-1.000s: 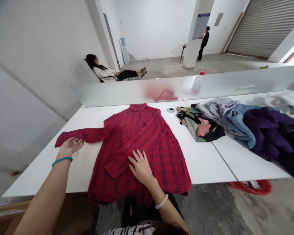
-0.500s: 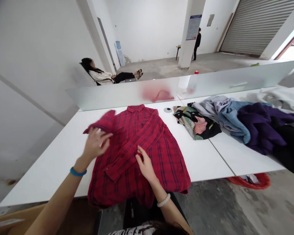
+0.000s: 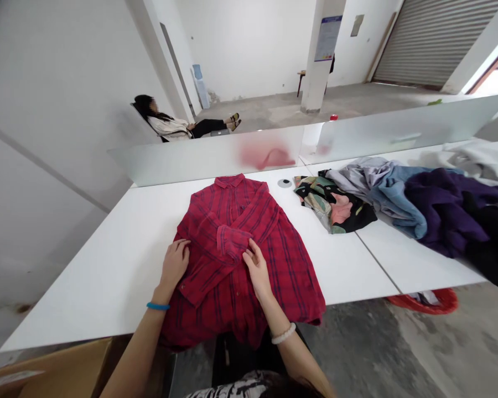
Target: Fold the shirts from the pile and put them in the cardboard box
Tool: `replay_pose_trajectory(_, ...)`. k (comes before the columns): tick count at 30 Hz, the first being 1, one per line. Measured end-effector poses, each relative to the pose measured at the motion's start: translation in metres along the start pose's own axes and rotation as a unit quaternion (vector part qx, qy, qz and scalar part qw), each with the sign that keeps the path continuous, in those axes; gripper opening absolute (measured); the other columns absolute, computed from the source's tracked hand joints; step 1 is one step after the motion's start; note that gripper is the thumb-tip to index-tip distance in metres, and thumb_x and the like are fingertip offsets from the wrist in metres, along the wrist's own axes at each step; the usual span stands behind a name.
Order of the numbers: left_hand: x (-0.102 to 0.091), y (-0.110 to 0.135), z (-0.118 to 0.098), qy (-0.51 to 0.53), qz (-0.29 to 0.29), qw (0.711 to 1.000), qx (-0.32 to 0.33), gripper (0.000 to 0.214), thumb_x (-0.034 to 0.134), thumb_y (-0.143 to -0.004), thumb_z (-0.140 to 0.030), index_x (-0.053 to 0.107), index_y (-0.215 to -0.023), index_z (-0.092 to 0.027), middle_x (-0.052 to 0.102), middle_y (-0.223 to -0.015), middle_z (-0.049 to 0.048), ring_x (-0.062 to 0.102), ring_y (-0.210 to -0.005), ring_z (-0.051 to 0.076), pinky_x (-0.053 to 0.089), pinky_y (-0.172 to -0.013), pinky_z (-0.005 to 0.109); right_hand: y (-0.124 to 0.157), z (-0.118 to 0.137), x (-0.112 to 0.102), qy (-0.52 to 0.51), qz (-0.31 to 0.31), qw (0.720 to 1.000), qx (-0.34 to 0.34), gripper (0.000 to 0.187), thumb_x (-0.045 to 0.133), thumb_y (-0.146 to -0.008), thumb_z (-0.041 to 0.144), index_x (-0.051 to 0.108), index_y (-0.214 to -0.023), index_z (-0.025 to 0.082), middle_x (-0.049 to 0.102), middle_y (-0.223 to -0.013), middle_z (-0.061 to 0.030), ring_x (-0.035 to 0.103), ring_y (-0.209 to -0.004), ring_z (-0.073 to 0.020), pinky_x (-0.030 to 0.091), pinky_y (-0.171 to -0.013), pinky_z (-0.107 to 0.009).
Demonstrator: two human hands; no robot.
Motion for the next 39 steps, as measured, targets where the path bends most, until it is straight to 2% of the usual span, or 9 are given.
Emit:
replay_pose_trajectory(4,0.016,0.004,0.006,-0.002,0.007,1.000,0.000,0.034,0.036,-0.088,-0.020,0.055,-0.115,-0.012,0.055,-0.127,0.0176,0.048,-0.122,0.030,0.040,-0.103,0.049,0.013,0.011,0.012,0.229,0.011,0.966,-0.123,0.042,0.053,-0.087,0.042,0.057,-0.123,0.021,0.039,-0.145,-0.0134,0.040,-0.133,-0.0252,0.035,-0.109,-0.046)
replay_pose_trajectory(7,0.019,0.005,0.009,-0.002,0.008,1.000,-0.013,0.031,0.036,-0.088,-0.021,0.055,-0.112,-0.011,0.058,-0.120,0.0184,0.052,-0.118,0.029,0.044,-0.100,0.046,0.025,0.021,0.025,0.390,0.025,0.889,-0.238,0.024,0.048,-0.091,0.032,0.067,-0.101,0.020,0.026,-0.153,-0.0112,0.023,-0.141,-0.0285,0.028,-0.111,-0.051)
replay_pose_trajectory(11,0.020,0.005,0.013,-0.013,0.017,0.999,-0.027,0.030,0.036,-0.089,-0.022,0.058,-0.107,-0.011,0.062,-0.112,0.0176,0.055,-0.114,0.028,0.045,-0.099,0.043,0.028,0.018,0.035,0.512,0.079,0.802,-0.297,0.025,0.045,-0.092,0.026,0.068,-0.098,0.018,0.035,-0.149,-0.0104,0.013,-0.143,-0.0333,0.026,-0.109,-0.059)
replay_pose_trajectory(14,0.023,0.006,0.015,-0.029,0.026,0.999,-0.030,0.039,0.033,-0.090,-0.023,0.056,-0.119,-0.008,0.056,-0.128,0.0194,0.048,-0.126,0.030,0.038,-0.105,0.046,0.022,0.009,0.030,0.515,0.061,0.814,-0.262,0.035,0.041,-0.092,0.025,0.058,-0.121,0.012,0.038,-0.146,-0.0164,0.020,-0.141,-0.0331,0.030,-0.108,-0.059)
replay_pose_trajectory(19,0.027,0.008,0.015,-0.052,0.041,0.997,-0.026,0.051,0.030,-0.091,-0.024,0.046,-0.135,-0.002,0.045,-0.141,0.0224,0.036,-0.135,0.034,0.027,-0.111,0.052,0.026,0.004,-0.002,0.371,-0.062,0.911,-0.169,0.061,0.042,-0.091,0.038,0.031,-0.143,0.009,0.039,-0.143,-0.0223,0.037,-0.134,-0.0293,0.034,-0.108,-0.052)
replay_pose_trajectory(25,0.026,0.007,0.015,-0.059,0.052,0.997,-0.020,0.054,0.029,-0.091,-0.026,0.044,-0.137,-0.002,0.045,-0.141,0.0226,0.035,-0.135,0.035,0.026,-0.111,0.052,0.073,0.003,-0.062,0.181,-0.151,0.970,-0.062,0.087,0.046,-0.089,0.045,-0.012,-0.150,0.026,0.022,-0.153,-0.0167,0.045,-0.130,-0.0245,0.043,-0.101,-0.045)
replay_pose_trajectory(28,0.028,0.007,0.017,-0.055,0.052,0.997,-0.027,0.055,0.030,-0.092,-0.028,0.044,-0.137,-0.001,0.046,-0.141,0.0230,0.037,-0.134,0.036,0.026,-0.111,0.052,0.096,0.009,-0.084,0.175,-0.170,0.967,-0.075,0.082,0.049,-0.089,0.041,-0.006,-0.150,0.035,0.011,-0.157,-0.0117,0.046,-0.129,-0.0237,0.046,-0.098,-0.042)
replay_pose_trajectory(32,0.031,0.002,0.018,-0.045,0.045,0.997,-0.044,0.054,0.031,-0.092,-0.032,0.047,-0.134,-0.002,0.047,-0.139,0.0245,0.038,-0.132,0.038,0.030,-0.106,0.057,0.103,0.026,-0.095,0.275,-0.152,0.944,-0.101,0.050,0.047,-0.090,0.036,0.043,-0.139,0.027,0.027,-0.153,-0.0111,0.044,-0.131,-0.0246,0.048,-0.096,-0.040)
replay_pose_trajectory(39,0.045,-0.040,0.015,0.036,0.091,0.995,0.036,0.031,0.041,-0.085,-0.024,0.064,-0.106,-0.015,0.062,-0.122,0.0158,0.050,-0.123,0.029,0.035,-0.107,0.046,0.063,0.053,-0.092,0.540,-0.050,0.813,-0.214,0.035,0.038,-0.091,0.022,0.065,-0.113,0.019,0.053,-0.134,-0.0114,0.046,-0.127,-0.0249,0.040,-0.105,-0.047)
Point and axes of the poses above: each hand's wrist, its own y-axis away from the middle knuckle, its own x-axis out of the palm, z = x × y, the point moved 3 cm from there along -y, towards the middle knuckle
